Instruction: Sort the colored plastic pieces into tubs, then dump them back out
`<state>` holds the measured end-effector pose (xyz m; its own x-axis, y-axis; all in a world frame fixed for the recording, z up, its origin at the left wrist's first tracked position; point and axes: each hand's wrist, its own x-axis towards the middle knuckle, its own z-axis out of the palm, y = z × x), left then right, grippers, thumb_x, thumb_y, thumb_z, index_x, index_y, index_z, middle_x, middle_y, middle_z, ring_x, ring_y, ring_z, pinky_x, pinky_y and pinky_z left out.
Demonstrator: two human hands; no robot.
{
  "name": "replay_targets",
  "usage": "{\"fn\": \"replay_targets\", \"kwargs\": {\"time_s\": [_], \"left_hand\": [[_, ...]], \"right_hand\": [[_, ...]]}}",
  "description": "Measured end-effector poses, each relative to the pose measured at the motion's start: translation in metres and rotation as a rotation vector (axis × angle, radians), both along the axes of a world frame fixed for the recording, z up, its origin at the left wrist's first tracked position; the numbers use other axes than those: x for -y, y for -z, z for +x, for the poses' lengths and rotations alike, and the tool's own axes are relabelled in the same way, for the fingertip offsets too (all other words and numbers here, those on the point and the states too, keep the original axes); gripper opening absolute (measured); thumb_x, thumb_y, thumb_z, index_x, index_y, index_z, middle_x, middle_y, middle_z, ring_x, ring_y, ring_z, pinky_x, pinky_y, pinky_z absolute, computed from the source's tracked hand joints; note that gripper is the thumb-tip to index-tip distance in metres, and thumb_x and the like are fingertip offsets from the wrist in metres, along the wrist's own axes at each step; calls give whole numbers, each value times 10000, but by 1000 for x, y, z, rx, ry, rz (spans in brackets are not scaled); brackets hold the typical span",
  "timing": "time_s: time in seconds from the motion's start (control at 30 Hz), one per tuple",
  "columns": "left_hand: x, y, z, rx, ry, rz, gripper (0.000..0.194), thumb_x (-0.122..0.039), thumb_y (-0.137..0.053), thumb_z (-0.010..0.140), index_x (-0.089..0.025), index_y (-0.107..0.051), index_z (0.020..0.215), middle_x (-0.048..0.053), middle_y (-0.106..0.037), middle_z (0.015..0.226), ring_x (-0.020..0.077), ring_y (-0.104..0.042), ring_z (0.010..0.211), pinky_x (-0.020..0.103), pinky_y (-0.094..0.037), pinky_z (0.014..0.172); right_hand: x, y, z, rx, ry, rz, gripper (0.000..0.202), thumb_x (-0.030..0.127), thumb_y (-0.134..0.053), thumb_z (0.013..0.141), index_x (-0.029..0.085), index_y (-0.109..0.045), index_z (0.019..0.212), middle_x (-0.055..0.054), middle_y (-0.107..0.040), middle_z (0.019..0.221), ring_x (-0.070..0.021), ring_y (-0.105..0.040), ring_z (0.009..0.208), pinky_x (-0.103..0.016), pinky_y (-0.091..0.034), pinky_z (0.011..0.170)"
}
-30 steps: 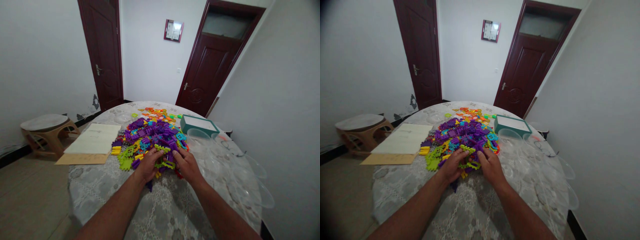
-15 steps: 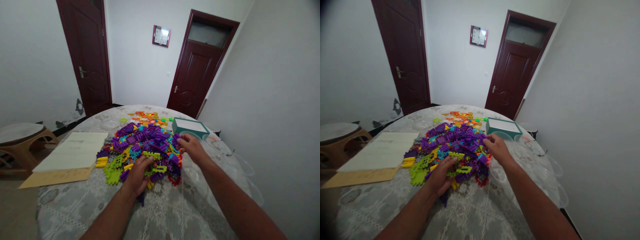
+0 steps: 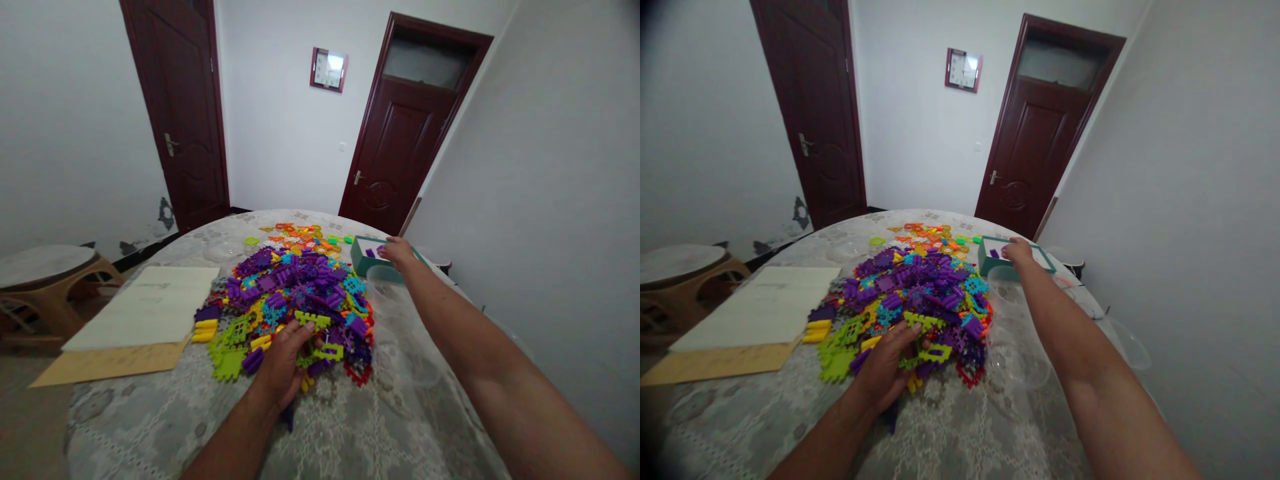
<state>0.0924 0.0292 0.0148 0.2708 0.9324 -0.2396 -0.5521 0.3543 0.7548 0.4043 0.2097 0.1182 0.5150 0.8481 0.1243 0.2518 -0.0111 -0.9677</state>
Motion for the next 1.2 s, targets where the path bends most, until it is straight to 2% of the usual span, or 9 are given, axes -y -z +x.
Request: {"fn": "replay_targets", "kwargs": {"time_s": [0.17, 0.23, 0.33, 0.5, 0.63, 0.73, 0.83, 1.0, 1.2], "left_hand": [[-1, -1, 1, 61, -29, 2, 372, -418, -909, 726, -180, -668, 881, 16, -709, 768, 147, -656, 682, 246, -547, 579], [-1, -1, 1, 85, -37, 4, 354, -400, -905, 735, -176, -677, 887, 21, -715, 780, 143, -652, 687, 248, -552, 593], [-1, -2, 1, 120, -49, 22, 336, -376, -904, 741, -171, -691, 899, 27, -725, 806, 144, -659, 711, 253, -560, 630], [2, -6, 1, 122, -30, 62, 344, -395, -909, 726, -166, -701, 878, 23, -725, 793, 140, -658, 702, 235, -516, 622], [5, -9, 3, 69, -41, 79, 335, -405, -895, 736, -181, -667, 835, 5, -710, 769, 123, -622, 654, 217, -464, 559], [5, -7, 4, 14, -83, 95, 331, -418, -878, 758, -186, -659, 846, 8, -706, 791, 130, -631, 672, 216, -477, 549], [3, -3, 5, -57, -102, 120, 343, -457, -857, 780, -192, -671, 892, 13, -701, 823, 146, -649, 701, 230, -503, 553], [4, -2, 3, -299, -18, 251, 372, -557, -798, 839, -202, -689, 868, 5, -680, 753, 160, -614, 643, 255, -475, 557], [9, -7, 1, -545, 31, 475, 409, -568, -700, 928, -220, -676, 715, 4, -630, 695, 175, -529, 655, 277, -407, 607]], "right_hand": [[29, -6, -29, 56, -71, -20, 249, 115, -727, 825, 120, -728, 1074, -53, -712, 762, -142, -667, 654, -231, -546, 580], [61, -2, -50, 127, -254, -69, 146, 176, -762, 830, 140, -768, 971, -60, -724, 744, -160, -666, 637, -247, -532, 562], [127, 9, -87, 406, -675, -97, 131, 328, -770, 877, 203, -805, 887, -35, -737, 720, -154, -627, 601, -247, -481, 551], [204, 36, -133, 514, -769, -22, 183, 358, -675, 941, 247, -811, 893, -20, -766, 791, -171, -654, 668, -258, -469, 598], [212, 54, -140, 250, -798, -201, 269, 384, -672, 903, 236, -778, 1102, 10, -727, 742, -143, -581, 513, -239, -412, 465], [212, 64, -133, 115, -741, -299, 276, 418, -651, 887, 208, -740, 1042, 52, -624, 592, -131, -506, 420, -229, -366, 401], [213, 72, -126, 41, -631, -216, 280, 474, -643, 903, 208, -712, 954, 57, -602, 557, -131, -511, 422, -232, -390, 418], [212, 73, -120, -29, -409, -16, 405, 555, -703, 868, 195, -760, 1046, 15, -672, 633, -171, -598, 513, -278, -483, 492], [216, 74, -125, -9, -464, -71, 383, 551, -701, 884, 219, -807, 1045, 8, -679, 605, -183, -610, 491, -277, -471, 458]]}}
